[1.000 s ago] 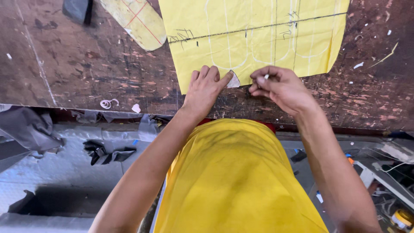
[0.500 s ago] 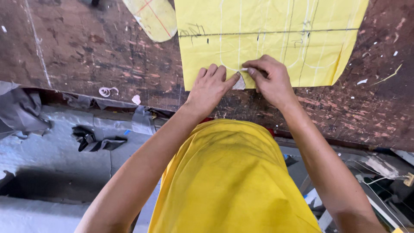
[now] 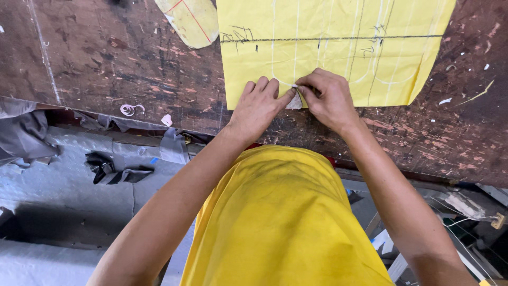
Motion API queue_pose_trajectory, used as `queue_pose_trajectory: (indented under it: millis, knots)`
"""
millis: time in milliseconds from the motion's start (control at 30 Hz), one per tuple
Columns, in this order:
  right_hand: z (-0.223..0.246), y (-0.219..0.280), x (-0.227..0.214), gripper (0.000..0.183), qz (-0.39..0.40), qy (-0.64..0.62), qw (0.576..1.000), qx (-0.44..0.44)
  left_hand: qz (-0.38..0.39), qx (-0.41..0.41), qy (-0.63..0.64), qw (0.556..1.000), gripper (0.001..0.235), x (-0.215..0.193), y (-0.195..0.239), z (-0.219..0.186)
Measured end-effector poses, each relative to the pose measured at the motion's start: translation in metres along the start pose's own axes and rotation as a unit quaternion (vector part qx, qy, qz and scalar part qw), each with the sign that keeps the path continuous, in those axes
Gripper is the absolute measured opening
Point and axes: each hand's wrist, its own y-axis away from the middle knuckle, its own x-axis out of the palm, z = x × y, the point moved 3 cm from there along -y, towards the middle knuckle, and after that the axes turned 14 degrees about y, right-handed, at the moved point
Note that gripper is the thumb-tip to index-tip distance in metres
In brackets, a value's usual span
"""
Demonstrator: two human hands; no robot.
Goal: The person traces a shoe-shaped template onto a yellow sheet using a white marking tool. They then use a ruler to draw straight lines and continue tracing the template outline on the sheet.
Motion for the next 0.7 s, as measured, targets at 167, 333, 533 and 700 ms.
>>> queue_pose_trajectory:
  millis: [167,333,533,700]
  knots:
    - [-0.0015,0.001,0.0018,0.008,-0.008,-0.012,1.0,0.009,0.004,0.004,-0.006,1.0,0.054,-0.0013,0.0002,-0.0014]
    - [-0.0046,0.0026,0.0043,0.009,-0.009,-0.039,0.999,0.036,0.008,0.004,-0.01,1.0,0.056,-0.0023,0.0004,-0.0014]
    - [-0.01,0.003,0.007,0.008,-0.022,-0.034,0.999,0.02,0.013,0.012,-0.016,1.0,0.056,0.0019,-0.0003,0.0012]
    - [-0.0091,0.0037,0.0048,0.007,-0.023,-0.012,1.0,0.008,0.009,0.013,-0.02,1.0,0.056,0.0001,-0.0018,0.0003]
